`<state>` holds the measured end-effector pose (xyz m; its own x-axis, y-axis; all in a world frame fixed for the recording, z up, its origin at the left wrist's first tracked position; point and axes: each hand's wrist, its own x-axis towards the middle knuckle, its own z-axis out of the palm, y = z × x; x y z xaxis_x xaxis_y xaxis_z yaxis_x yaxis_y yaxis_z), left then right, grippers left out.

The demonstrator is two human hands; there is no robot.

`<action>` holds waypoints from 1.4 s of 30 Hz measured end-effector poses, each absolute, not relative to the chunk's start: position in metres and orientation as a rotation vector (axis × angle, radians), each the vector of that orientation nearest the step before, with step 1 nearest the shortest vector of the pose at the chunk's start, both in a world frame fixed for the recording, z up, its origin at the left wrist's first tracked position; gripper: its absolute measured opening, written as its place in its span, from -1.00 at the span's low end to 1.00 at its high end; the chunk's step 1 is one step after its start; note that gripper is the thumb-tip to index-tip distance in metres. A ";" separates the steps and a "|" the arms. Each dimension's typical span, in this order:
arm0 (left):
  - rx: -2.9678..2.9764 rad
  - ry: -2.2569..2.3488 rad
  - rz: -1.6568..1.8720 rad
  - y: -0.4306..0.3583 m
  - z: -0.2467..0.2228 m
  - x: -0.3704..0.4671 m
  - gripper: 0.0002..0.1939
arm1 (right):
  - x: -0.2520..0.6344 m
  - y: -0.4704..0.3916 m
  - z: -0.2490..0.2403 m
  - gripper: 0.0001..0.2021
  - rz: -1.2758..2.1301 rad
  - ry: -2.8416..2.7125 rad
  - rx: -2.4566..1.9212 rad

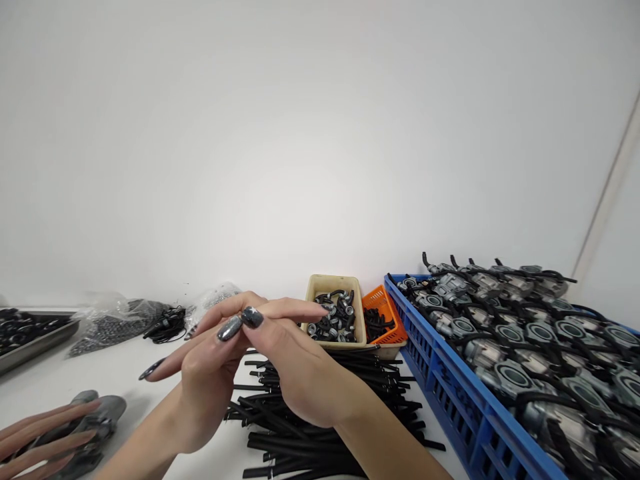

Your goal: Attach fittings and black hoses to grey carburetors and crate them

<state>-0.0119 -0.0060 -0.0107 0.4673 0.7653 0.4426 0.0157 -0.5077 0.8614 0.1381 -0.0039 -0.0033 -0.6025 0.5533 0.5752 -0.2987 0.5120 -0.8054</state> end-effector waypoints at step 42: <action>1.853 0.719 1.132 -0.020 0.000 -0.007 -0.33 | 0.130 -0.017 -0.005 -0.44 1.105 -1.797 -0.352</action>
